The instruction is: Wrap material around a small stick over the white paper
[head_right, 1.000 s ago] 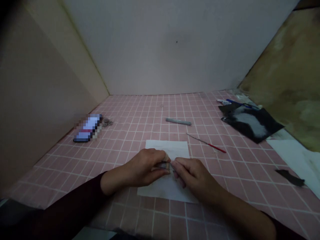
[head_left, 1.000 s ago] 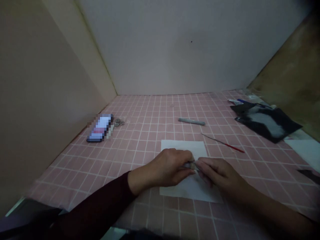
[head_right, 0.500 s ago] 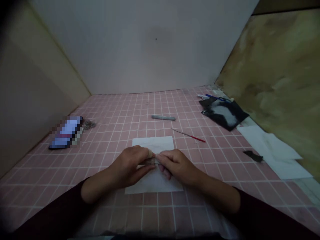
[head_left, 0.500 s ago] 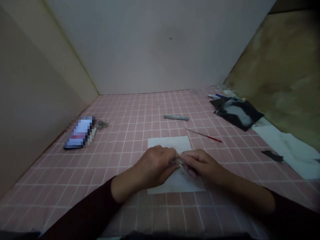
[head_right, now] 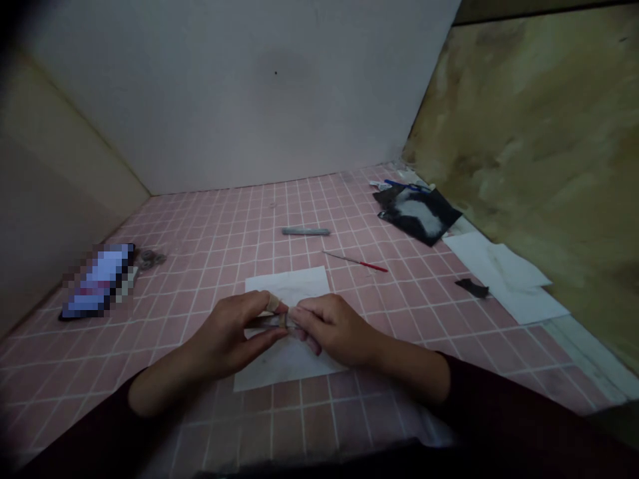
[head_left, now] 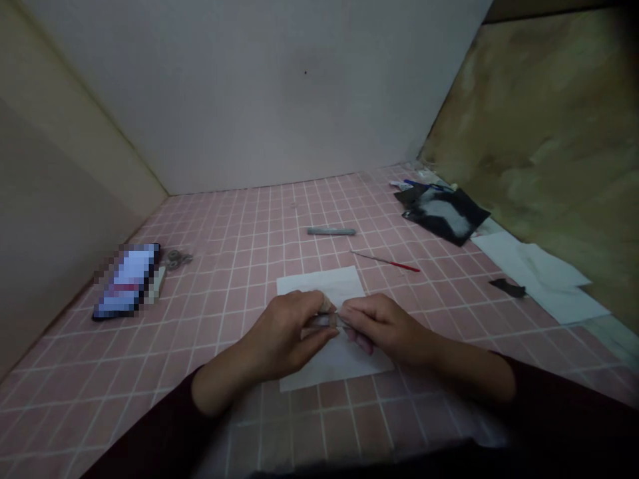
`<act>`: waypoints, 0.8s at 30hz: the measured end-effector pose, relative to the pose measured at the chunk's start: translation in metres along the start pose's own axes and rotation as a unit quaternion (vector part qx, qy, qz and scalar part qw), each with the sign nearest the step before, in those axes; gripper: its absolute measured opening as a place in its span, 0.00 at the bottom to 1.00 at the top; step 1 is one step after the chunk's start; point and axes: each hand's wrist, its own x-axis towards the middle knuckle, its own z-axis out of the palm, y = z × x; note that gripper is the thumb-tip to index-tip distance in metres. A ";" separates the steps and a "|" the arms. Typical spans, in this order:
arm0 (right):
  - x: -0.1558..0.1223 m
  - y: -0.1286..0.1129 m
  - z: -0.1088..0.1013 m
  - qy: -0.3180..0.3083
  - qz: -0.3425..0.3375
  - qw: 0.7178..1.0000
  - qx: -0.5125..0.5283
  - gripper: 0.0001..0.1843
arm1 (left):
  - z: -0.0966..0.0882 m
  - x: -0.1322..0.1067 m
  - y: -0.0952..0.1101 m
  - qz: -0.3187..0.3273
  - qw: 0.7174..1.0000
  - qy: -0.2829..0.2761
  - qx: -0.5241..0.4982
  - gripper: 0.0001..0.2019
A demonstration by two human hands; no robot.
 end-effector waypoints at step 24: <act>0.004 -0.002 -0.006 -0.033 0.070 0.988 0.135 0.22 | -0.001 0.002 0.002 0.032 0.997 -0.004 0.075 0.05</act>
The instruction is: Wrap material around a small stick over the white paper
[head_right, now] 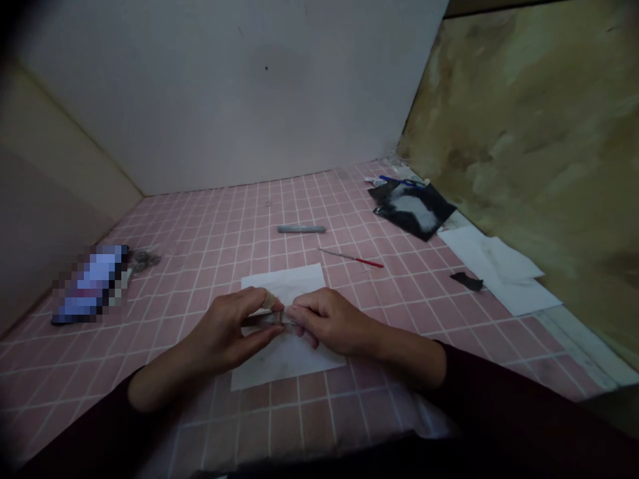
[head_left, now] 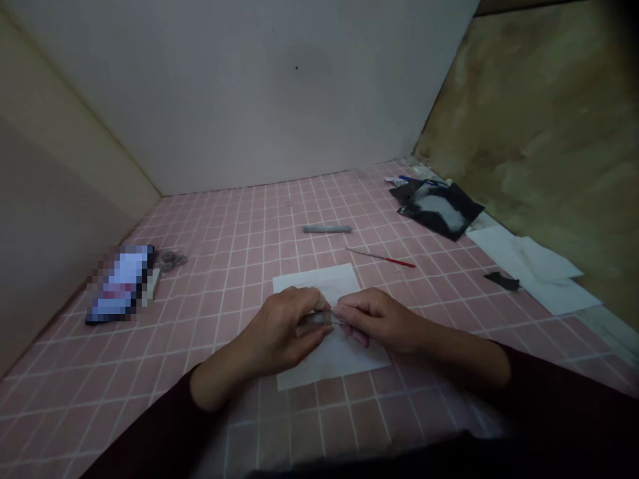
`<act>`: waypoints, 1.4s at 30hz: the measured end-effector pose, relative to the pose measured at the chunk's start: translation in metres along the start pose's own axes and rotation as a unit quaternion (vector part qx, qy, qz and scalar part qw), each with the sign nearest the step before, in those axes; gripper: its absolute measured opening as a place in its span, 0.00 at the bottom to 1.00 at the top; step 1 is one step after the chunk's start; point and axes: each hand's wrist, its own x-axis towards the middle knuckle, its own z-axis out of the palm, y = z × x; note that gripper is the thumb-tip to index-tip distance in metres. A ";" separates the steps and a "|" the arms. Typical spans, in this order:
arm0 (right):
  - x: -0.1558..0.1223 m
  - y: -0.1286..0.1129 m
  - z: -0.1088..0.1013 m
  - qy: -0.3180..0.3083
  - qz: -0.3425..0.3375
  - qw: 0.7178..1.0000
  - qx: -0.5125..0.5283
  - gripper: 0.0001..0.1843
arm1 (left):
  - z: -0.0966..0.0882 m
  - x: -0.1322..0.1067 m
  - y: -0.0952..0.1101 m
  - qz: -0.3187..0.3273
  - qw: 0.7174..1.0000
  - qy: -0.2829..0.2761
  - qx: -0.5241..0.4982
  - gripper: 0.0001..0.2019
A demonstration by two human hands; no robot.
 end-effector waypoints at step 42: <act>-0.010 -0.001 0.004 0.032 -0.089 0.988 -0.119 0.19 | -0.007 -0.004 0.003 -0.069 0.989 -0.021 -0.127 0.06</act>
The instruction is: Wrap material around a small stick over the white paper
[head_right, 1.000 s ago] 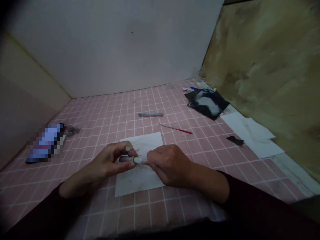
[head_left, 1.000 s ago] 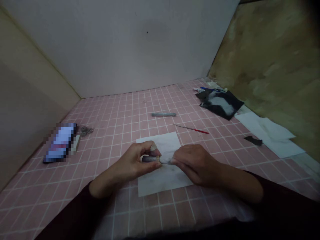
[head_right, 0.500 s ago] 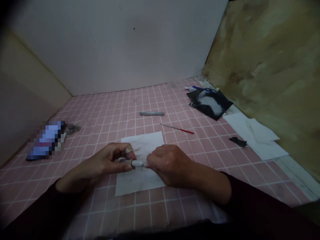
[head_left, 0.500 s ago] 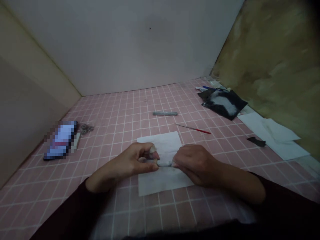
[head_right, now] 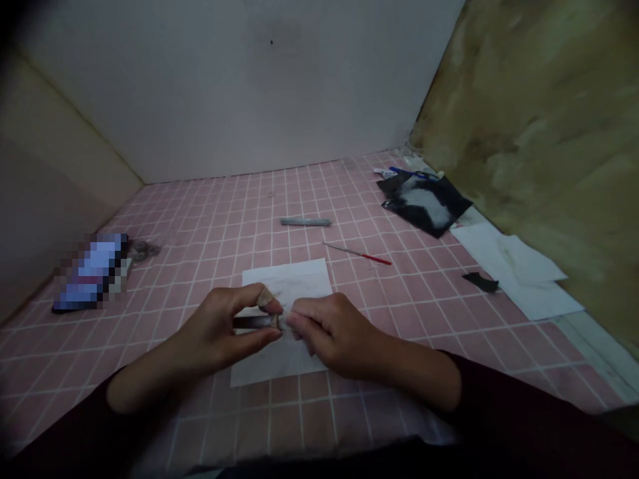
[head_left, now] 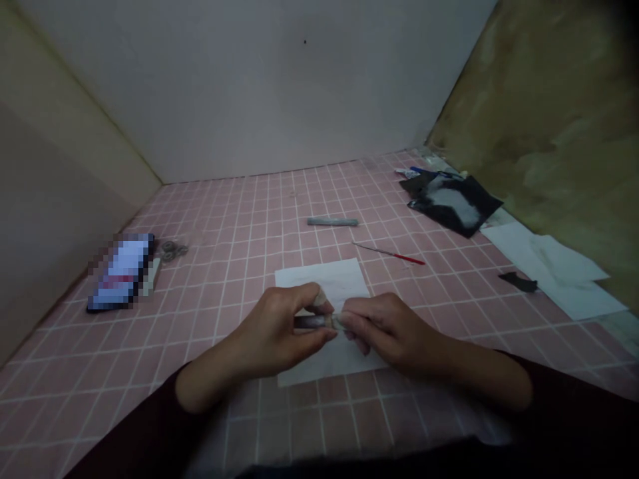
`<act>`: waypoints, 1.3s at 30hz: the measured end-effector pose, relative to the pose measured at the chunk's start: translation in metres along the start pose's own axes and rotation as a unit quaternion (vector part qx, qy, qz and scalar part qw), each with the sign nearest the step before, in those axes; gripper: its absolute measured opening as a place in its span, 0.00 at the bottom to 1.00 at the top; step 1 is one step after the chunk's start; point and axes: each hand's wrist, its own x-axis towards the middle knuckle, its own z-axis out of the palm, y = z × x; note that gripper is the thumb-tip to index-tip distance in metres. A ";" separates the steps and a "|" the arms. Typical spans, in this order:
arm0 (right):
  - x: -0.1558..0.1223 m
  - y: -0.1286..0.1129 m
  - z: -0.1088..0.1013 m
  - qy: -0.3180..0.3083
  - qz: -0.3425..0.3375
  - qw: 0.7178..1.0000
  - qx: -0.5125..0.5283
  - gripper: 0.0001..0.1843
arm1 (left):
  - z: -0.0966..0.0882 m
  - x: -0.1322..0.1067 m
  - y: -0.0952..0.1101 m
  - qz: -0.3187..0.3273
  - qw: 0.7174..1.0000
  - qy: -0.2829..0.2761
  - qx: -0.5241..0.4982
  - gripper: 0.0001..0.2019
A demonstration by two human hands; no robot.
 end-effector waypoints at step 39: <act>0.005 0.003 0.006 -0.018 0.105 0.975 0.195 0.22 | 0.004 -0.001 -0.001 0.046 0.995 0.028 0.080 0.05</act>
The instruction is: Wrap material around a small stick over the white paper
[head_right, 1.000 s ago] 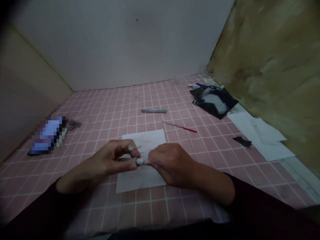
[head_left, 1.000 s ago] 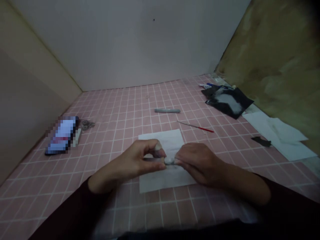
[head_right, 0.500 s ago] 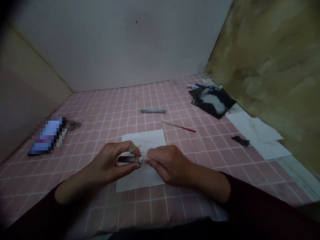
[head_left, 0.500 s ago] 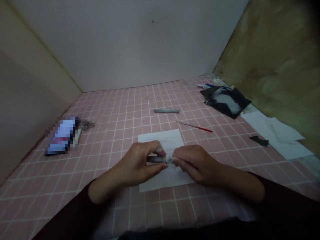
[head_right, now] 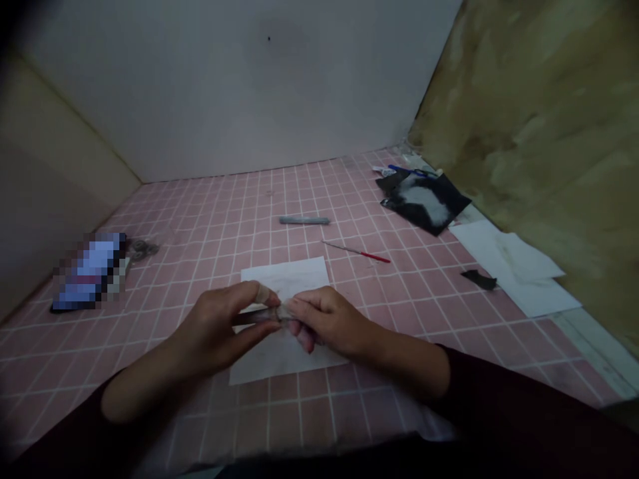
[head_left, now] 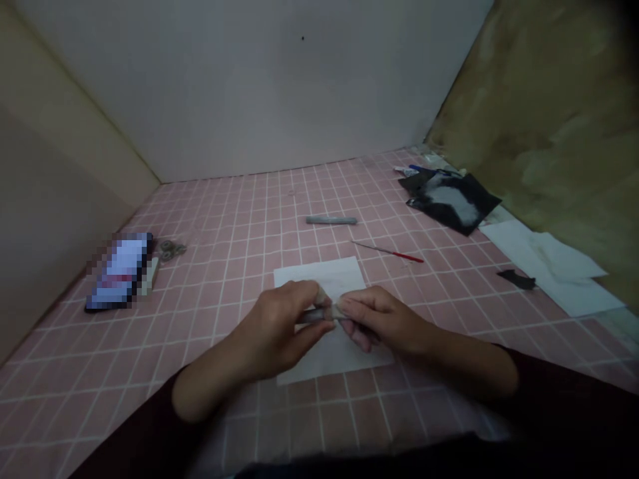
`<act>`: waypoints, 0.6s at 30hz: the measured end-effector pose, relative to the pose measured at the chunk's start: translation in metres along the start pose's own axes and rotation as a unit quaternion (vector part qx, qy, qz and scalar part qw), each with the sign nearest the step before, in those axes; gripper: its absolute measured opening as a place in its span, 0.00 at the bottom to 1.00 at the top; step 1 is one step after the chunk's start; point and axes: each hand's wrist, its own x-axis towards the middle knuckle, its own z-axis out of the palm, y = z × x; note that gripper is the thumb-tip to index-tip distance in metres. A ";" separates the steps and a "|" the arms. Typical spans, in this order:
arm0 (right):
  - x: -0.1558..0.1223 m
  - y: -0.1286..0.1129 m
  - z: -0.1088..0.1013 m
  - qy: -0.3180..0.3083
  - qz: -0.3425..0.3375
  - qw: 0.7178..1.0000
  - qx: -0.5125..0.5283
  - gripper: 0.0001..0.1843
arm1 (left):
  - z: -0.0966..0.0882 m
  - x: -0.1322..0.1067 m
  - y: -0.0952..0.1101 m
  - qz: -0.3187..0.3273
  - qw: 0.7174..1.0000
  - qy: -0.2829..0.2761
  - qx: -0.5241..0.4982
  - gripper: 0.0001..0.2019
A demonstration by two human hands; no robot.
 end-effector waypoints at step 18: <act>-0.009 -0.005 -0.006 0.058 -0.237 0.926 -0.287 0.16 | -0.018 0.003 -0.010 -0.067 0.969 -0.082 -0.221 0.08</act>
